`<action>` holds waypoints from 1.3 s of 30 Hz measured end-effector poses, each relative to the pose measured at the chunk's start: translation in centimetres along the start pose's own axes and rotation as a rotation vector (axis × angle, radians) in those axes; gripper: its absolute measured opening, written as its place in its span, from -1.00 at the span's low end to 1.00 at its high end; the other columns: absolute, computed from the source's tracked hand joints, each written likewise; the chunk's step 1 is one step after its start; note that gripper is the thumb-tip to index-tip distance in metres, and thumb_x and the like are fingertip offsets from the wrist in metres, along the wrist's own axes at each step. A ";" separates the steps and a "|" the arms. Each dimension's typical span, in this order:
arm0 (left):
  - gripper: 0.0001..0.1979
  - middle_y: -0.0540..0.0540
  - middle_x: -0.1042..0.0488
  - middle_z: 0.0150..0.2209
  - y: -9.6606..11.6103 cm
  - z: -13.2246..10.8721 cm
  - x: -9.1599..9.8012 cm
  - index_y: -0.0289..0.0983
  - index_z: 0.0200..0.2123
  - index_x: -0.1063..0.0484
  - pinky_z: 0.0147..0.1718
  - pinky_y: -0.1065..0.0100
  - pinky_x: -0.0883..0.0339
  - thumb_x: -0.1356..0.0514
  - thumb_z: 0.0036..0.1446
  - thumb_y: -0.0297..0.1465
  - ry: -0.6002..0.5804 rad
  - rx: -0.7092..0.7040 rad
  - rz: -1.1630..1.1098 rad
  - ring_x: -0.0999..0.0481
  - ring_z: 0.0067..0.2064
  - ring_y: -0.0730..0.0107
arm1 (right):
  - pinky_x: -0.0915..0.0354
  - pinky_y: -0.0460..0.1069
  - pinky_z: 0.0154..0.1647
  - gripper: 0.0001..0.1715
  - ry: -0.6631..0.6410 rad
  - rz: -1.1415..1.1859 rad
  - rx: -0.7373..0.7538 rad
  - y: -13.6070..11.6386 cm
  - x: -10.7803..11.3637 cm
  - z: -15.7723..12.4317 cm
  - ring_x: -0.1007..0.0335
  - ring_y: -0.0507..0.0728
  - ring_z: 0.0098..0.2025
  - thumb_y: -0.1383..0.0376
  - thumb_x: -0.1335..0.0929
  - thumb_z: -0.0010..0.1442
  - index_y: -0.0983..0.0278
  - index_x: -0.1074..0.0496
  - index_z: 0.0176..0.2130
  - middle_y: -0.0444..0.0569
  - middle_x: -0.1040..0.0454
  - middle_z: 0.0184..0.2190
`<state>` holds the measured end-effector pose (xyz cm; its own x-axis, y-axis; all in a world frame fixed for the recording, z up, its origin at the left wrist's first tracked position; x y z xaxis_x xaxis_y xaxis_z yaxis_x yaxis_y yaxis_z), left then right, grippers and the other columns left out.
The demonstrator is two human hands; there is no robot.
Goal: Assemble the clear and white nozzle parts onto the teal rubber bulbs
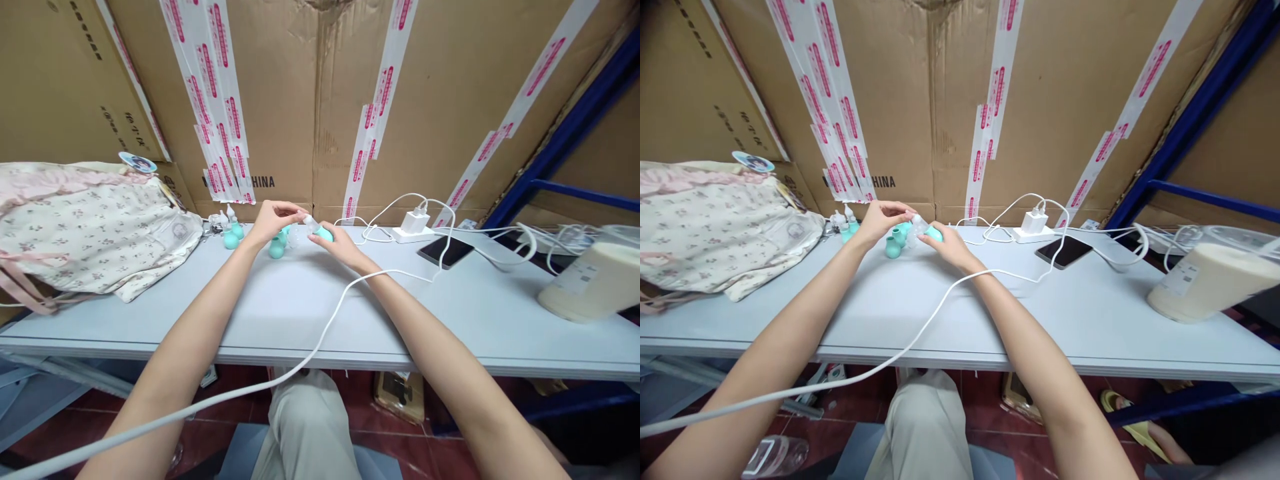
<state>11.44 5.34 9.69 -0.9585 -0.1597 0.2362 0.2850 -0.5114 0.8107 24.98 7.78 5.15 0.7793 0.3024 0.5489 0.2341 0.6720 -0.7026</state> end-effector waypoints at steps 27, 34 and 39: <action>-0.46 -0.15 -0.54 -0.35 -1.2 -0.8 -3.3 -0.36 -0.37 -0.53 -0.18 0.27 -0.31 -0.28 -0.19 0.04 -0.104 -0.001 -0.195 -0.48 -0.27 0.29 | -0.18 -0.11 -0.57 -0.50 -0.101 0.270 -0.068 0.4 -1.3 0.0 -0.25 0.01 -0.46 -0.09 -0.34 0.04 0.24 -0.28 -0.23 -0.11 -0.36 -0.42; -0.60 -0.13 -0.54 -0.34 -0.6 -2.6 3.9 -0.33 -0.42 -0.52 -0.15 0.25 -0.31 -0.34 -0.17 -0.10 0.013 0.078 0.029 -0.48 -0.26 0.29 | -0.30 0.04 -0.12 -0.29 -0.178 0.354 -0.034 -0.8 -2.3 -0.4 -0.28 0.14 0.02 -0.22 -0.12 0.14 0.20 -0.25 0.02 0.07 -0.39 -0.03; -0.71 0.03 -0.42 -0.51 -1.4 -5.3 15.2 -0.35 -0.45 -0.43 -0.19 0.32 -0.28 -0.30 -0.04 -0.21 0.273 0.186 0.220 -0.34 -0.42 0.55 | -0.22 0.09 -0.02 -0.17 -0.132 0.313 -0.048 0.8 -2.1 0.2 -0.27 0.17 0.05 -0.29 -0.02 0.12 0.23 -0.31 -0.01 0.10 -0.43 -0.04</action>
<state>-3.43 -0.88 9.29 -0.8299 -0.4799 0.2846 0.4533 -0.2824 0.8455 23.40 7.82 3.47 0.7366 0.5758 0.3547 0.0252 0.5007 -0.8652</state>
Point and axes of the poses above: each hand's wrist, its own z-axis towards the middle knuckle, its own x-axis out of the back of the hand, y = z × x, the point moved 9 cm from there along z, towards the middle knuckle
